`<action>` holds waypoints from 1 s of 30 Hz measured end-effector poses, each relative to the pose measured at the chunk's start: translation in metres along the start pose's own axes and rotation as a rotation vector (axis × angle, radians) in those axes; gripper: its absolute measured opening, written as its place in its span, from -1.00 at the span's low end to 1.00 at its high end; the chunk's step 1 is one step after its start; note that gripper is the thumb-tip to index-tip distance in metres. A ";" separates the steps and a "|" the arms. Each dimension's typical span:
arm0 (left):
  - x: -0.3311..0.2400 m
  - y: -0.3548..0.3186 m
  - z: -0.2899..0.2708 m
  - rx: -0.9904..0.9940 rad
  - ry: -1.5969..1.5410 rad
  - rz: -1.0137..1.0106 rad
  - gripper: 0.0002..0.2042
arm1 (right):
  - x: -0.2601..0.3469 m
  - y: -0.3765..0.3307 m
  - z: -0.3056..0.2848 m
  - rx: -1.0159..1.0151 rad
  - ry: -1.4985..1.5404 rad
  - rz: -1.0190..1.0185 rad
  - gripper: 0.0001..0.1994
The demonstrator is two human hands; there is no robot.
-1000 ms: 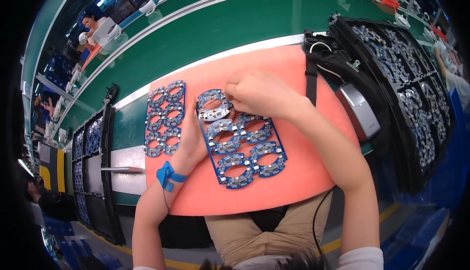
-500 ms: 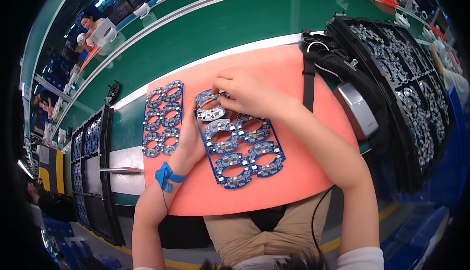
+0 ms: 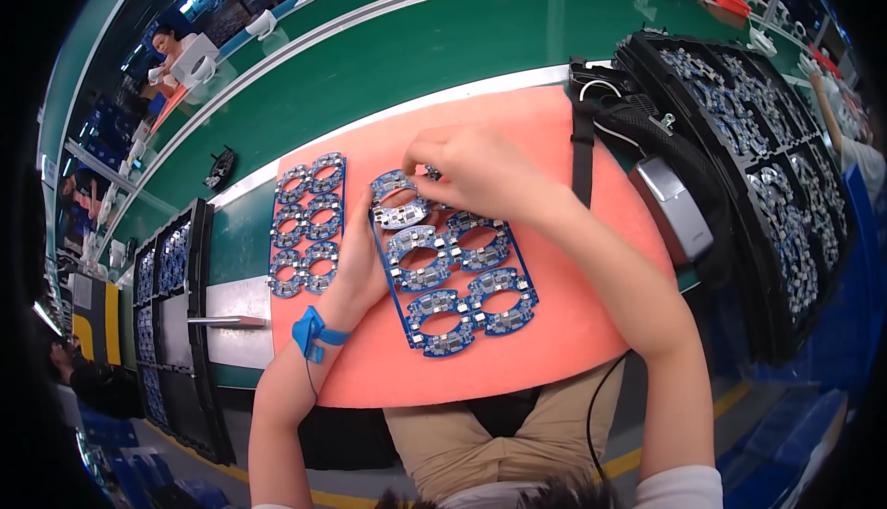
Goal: Manually assemble and inspect LED circuit board panels by placing components and clearing debris at a factory workstation.
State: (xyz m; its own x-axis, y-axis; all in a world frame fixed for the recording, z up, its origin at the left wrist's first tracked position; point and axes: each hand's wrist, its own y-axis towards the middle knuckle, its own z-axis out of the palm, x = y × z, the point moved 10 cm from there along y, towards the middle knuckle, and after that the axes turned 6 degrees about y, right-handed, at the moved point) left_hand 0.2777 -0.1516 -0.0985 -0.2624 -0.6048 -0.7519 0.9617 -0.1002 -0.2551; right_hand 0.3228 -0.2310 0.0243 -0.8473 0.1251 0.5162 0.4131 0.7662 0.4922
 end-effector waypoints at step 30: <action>-0.005 0.004 -0.001 -0.026 0.002 0.064 -0.39 | 0.030 0.003 0.012 -0.130 -0.103 -0.265 -0.85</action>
State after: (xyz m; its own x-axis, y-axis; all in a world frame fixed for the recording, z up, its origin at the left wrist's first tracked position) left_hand 0.2824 -0.1486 -0.0961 -0.2008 -0.6081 -0.7681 0.9741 -0.0407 -0.2224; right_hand 0.2952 -0.2174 0.0329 -0.9578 0.0004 0.2875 0.2072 0.6943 0.6892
